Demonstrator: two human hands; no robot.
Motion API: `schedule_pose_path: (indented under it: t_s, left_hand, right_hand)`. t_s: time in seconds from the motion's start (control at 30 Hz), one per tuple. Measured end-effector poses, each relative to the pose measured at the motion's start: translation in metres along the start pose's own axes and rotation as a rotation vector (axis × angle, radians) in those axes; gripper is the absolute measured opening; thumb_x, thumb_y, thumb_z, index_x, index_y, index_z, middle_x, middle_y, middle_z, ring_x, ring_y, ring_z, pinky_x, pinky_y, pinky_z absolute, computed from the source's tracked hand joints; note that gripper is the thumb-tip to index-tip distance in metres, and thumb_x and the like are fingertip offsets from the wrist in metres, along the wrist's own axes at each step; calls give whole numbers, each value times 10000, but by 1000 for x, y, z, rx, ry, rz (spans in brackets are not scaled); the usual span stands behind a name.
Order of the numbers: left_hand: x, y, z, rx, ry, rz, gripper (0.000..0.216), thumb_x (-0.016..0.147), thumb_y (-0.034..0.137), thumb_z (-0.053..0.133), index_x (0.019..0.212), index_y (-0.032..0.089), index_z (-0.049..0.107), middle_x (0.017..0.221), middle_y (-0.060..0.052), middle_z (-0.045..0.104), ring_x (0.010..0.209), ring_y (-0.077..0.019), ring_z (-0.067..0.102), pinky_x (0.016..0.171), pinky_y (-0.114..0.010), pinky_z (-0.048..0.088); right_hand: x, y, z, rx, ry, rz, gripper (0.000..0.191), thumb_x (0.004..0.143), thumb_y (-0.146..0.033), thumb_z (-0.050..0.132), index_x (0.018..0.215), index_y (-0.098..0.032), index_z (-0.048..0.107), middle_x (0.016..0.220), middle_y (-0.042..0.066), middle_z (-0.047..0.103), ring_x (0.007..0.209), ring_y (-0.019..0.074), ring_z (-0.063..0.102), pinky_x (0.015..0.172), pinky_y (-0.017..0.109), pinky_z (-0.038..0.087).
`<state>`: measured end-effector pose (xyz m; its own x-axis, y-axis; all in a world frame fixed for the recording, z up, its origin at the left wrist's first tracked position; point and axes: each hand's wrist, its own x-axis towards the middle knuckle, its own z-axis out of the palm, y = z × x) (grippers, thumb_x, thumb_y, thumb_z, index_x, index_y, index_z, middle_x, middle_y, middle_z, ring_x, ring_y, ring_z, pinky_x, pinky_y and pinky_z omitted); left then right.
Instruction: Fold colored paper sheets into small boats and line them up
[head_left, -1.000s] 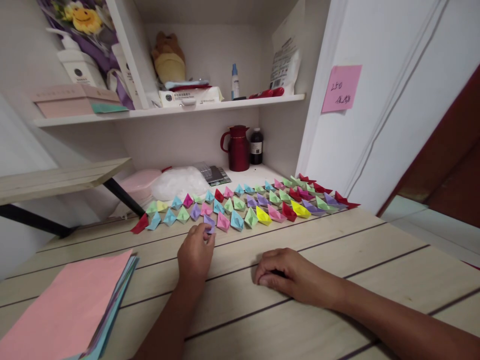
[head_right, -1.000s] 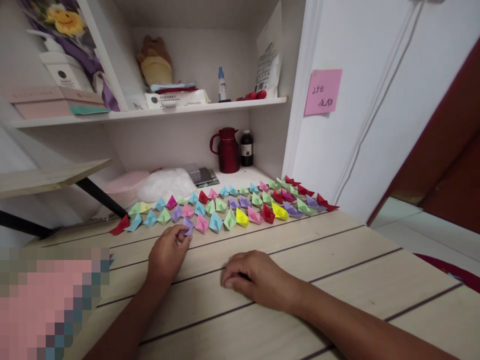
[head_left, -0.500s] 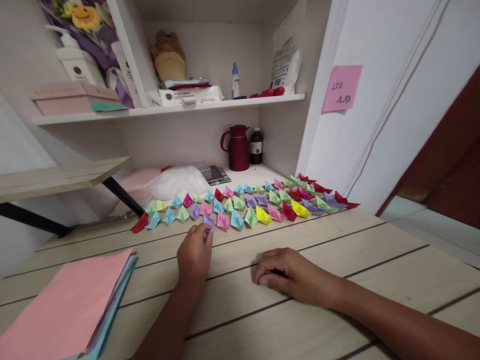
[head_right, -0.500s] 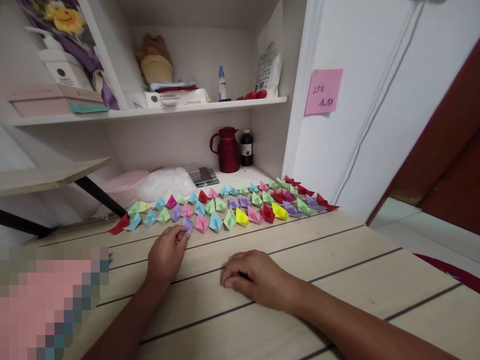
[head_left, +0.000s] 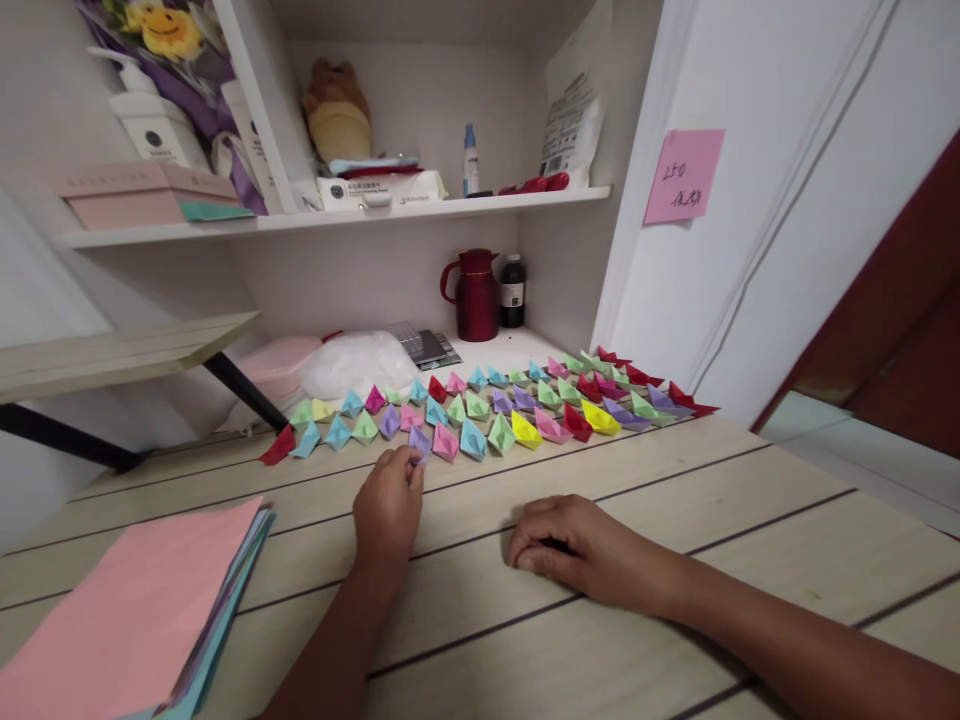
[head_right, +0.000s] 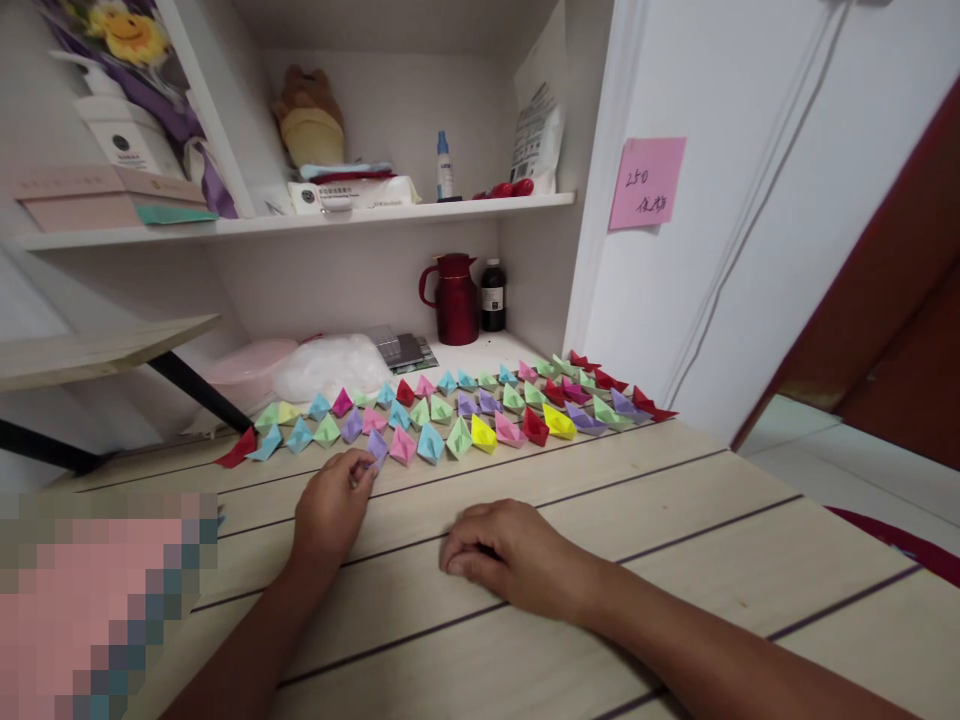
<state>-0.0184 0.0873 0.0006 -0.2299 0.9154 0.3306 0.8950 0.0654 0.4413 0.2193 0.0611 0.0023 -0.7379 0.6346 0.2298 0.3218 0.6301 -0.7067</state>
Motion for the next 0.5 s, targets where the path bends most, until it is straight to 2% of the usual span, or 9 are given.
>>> schedule_pose_path:
  t_s: [0.17, 0.5]
  left_hand:
    - [0, 0, 0, -14, 0, -7, 98, 859, 195, 558, 889, 222, 647, 835, 5, 629, 734, -141, 565, 610, -230, 322]
    - [1, -3, 3, -58, 9, -16, 167, 831, 199, 593, 984, 241, 643, 832, 17, 642, 731, -142, 571, 615, -229, 331]
  right_hand:
    - [0, -1, 0, 1, -3, 0, 162, 926, -230, 541, 893, -183, 692, 859, 30, 709, 811, 137, 634, 745, 221, 468]
    - [1, -1, -1, -15, -10, -13, 169, 934, -243, 532, 892, -185, 685, 854, 28, 704, 809, 137, 628, 751, 223, 462]
